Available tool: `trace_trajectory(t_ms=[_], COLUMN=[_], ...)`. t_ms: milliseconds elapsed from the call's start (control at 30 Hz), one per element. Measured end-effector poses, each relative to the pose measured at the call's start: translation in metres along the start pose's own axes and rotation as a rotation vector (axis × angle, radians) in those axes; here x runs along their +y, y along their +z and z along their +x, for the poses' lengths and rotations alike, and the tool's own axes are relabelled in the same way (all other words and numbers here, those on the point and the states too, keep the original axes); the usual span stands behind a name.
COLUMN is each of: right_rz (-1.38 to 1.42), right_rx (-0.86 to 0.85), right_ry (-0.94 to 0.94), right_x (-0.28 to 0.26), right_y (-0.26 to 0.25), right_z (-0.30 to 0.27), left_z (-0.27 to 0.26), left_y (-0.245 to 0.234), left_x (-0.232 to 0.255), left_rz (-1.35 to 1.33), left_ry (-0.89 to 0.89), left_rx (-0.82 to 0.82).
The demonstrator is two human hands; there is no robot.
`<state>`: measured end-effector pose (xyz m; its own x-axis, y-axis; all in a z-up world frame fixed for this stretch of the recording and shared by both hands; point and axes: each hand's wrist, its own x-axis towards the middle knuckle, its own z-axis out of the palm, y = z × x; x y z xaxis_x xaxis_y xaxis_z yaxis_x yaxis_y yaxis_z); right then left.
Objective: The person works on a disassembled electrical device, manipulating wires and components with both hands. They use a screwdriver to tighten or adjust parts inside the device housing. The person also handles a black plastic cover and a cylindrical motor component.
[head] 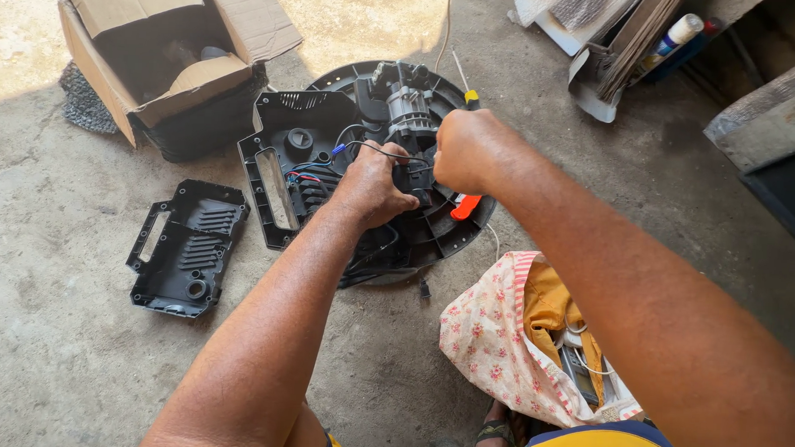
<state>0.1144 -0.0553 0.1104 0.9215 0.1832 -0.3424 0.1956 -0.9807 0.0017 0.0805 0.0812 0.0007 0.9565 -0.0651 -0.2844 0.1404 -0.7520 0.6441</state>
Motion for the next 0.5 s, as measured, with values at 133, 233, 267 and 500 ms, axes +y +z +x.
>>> trace_trajectory(t_ms=[133,233,267,500], right_rz=[0.023,0.123,0.164,0.173], right_rx=[0.030,0.024,0.021,0.042], right_ry=[-0.061,-0.031,-0.011,0.000], right_x=[0.008,0.029,0.036,0.052], right_y=[0.007,0.013,0.016,0.029], right_z=[-0.006,-0.013,-0.014,-0.005], left_z=[-0.007,-0.005,-0.005,-0.002], left_y=[-0.002,-0.003,-0.003,-0.003], left_x=[0.001,0.003,0.003,0.002], left_rz=[0.027,0.037,0.038,0.021], left_ry=[-0.007,-0.010,-0.014,-0.029], left_rx=[0.022,0.022,0.018,-0.002])
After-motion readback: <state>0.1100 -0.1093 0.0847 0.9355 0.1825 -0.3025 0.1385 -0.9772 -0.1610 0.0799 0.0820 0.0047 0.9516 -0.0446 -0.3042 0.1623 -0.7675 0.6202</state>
